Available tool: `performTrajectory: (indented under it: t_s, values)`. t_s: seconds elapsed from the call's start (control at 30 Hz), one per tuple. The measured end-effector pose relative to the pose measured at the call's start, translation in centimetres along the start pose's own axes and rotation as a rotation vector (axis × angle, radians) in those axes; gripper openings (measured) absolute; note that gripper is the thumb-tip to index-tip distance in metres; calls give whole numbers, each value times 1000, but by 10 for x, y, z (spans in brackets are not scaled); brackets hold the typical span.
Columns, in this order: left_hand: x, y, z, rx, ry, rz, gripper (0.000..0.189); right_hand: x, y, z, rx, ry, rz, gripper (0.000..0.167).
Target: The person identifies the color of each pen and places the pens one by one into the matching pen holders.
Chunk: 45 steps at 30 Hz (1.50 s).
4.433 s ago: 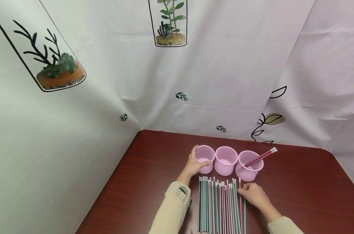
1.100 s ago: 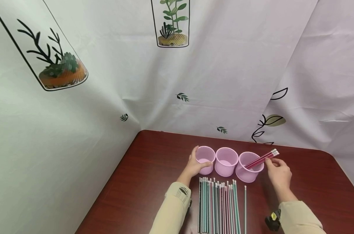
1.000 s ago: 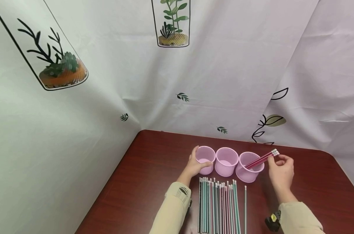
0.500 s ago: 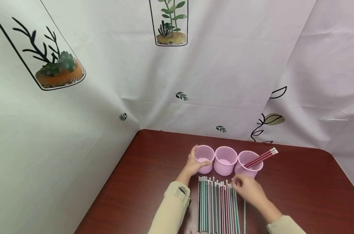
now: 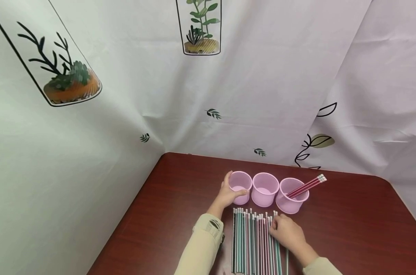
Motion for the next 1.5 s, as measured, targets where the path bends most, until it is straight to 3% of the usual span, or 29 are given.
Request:
performTrajectory:
  t_s: [0.2, 0.63, 1.13, 1.5]
  values:
    - [0, 0, 0, -2, 0, -2, 98, 0, -2, -2, 24, 91, 8, 23]
    - [-1, 1, -1, 1, 0, -4, 98, 3, -7, -3, -23, 133, -65, 27]
    - [0, 2, 2, -8, 18, -6, 96, 4, -10, 0, -101, 44, -47, 26]
    - [1, 3, 3, -6, 17, -4, 97, 22, -12, -6, -155, -49, -88, 31]
Point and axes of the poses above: each hand's wrist, its own y-axis away from the middle knuckle, its own x-axis out of the back of the hand, z = x × y, the point moved 4 cm from there along -y, towards the middle knuckle, and after that the axes turned 5 degrees about y, right-handed, at the moved point
